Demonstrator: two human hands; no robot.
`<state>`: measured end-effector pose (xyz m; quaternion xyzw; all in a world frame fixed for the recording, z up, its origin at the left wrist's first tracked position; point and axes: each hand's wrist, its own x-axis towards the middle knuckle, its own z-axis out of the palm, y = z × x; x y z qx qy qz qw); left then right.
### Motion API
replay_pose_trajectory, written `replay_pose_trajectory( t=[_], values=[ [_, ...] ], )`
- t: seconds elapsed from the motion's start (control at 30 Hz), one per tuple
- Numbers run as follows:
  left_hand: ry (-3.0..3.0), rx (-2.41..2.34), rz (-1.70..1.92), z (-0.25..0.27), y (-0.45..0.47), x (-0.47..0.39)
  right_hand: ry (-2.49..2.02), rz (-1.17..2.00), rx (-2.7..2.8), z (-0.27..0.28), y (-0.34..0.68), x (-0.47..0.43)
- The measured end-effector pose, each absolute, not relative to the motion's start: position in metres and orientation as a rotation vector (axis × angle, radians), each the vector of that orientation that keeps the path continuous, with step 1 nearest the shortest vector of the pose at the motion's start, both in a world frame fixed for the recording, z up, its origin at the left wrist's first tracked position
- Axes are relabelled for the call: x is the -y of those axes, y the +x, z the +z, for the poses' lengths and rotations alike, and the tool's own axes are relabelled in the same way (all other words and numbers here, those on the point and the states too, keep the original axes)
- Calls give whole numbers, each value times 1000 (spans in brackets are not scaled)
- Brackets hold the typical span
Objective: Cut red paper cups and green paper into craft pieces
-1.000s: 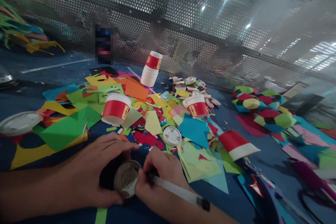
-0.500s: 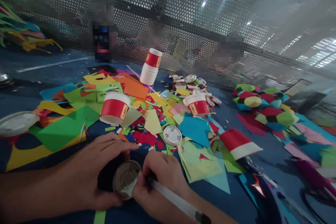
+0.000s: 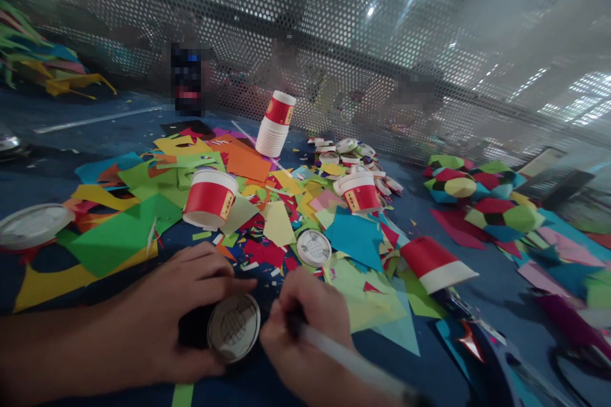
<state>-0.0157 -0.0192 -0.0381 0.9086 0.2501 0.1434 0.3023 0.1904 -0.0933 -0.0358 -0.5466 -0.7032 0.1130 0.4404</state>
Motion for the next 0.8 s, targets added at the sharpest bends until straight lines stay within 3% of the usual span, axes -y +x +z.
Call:
replay_pose_trajectory(
  t=[0.23,0.5,0.8],
  values=[
    [2495,-459,295,-32,-22,22,-1105,799,1194,-36,200,99],
    [2489,-740,492,-44,-24,24,-1237,764,1299,-35,197,93],
    [2396,-773,502,-43,-20,28,-1454,989,1556,-27,177,82]
  ],
)
